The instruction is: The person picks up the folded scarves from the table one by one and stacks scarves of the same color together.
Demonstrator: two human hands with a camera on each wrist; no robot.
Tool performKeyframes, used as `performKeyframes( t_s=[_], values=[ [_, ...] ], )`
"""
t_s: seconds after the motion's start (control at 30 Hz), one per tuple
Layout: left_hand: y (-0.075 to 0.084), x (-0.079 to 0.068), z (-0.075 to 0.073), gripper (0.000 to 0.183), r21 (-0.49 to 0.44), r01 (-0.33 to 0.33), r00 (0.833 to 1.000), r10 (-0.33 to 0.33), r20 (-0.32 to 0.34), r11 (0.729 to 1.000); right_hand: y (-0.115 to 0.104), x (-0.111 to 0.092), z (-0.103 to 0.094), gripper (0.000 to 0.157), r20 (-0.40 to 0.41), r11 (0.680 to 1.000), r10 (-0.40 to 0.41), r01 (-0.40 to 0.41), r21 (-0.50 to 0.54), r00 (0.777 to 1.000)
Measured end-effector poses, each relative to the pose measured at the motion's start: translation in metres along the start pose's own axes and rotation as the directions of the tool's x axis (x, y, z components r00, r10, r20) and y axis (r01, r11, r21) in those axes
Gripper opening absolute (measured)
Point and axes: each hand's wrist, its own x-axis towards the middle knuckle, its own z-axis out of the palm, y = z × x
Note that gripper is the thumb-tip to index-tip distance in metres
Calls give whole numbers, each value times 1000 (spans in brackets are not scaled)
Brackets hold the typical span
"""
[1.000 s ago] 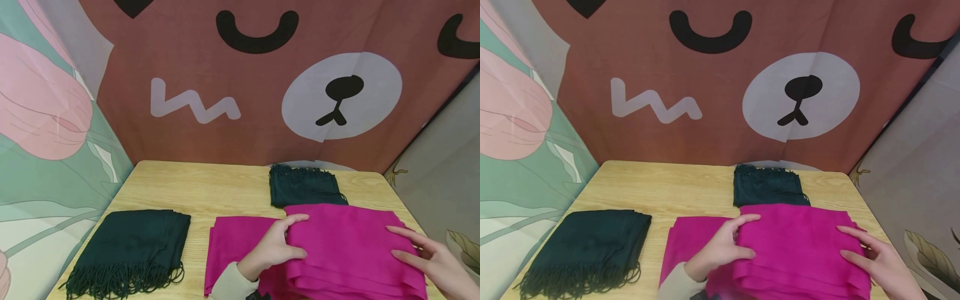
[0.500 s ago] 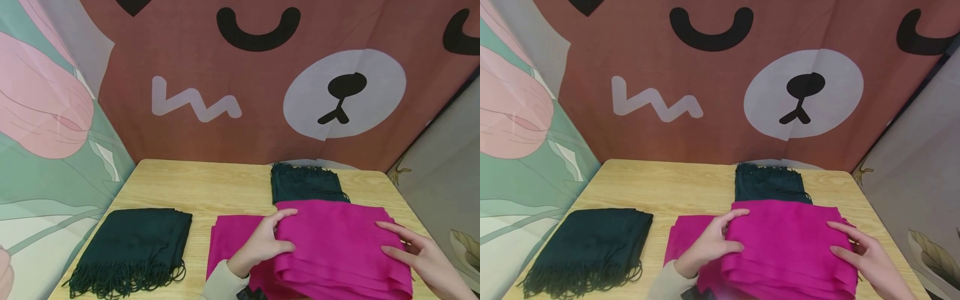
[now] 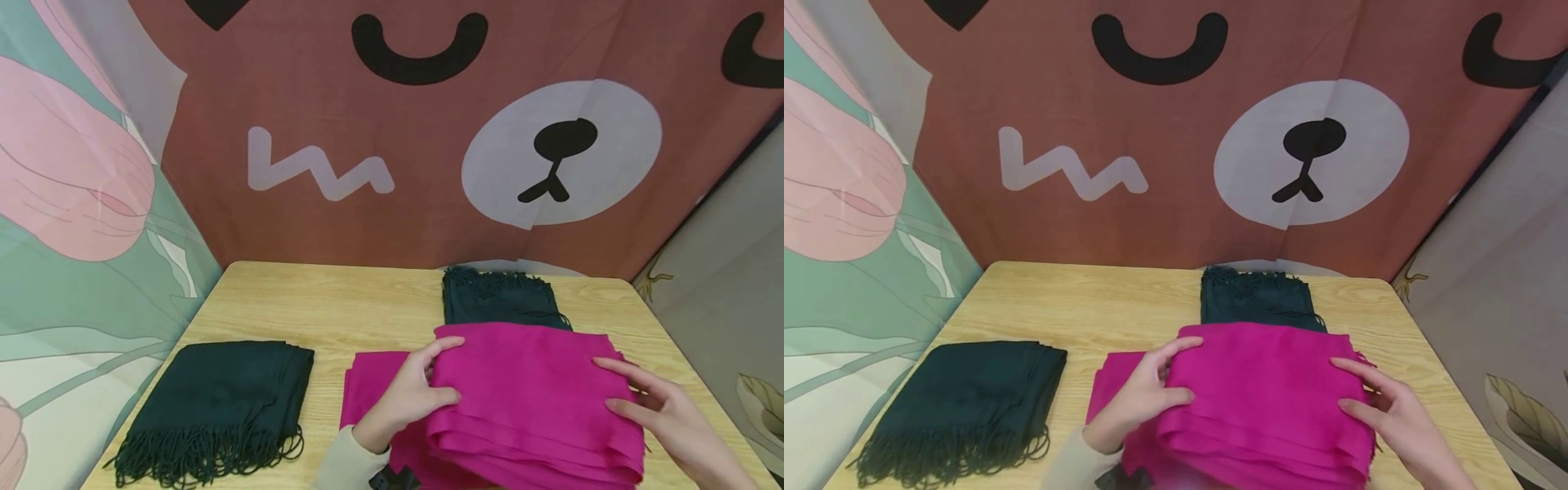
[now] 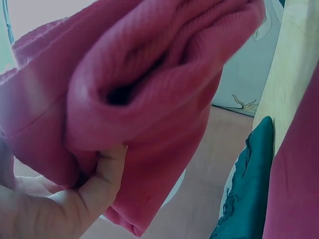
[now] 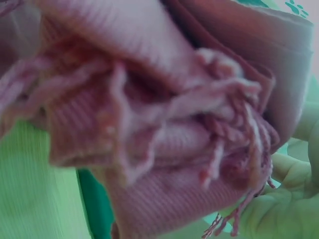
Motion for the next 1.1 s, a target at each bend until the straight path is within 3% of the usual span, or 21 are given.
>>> performKeyframes(
  t_s=[0.13, 0.37, 0.8, 1.1],
  values=[
    [0, -3, -6, 66, 20, 4, 1000, -4, -8, 1000, -4, 3, 5, 52, 27, 998, 31, -33, 47, 999],
    [-3, -6, -15, 64, 54, -12, 999, 14, -39, 998, -9, 9, 16, 53, 10, 999, 11, -11, 43, 1000],
    [-4, -21, -38, 63, 53, 14, 999, -12, -36, 998, -17, 19, 36, 50, 48, 978, -159, 151, 142, 986],
    [-5, -30, -53, 60, 56, 15, 999, -13, -48, 998, -25, 30, 52, 49, 79, 971, -176, 160, 177, 981]
  ],
)
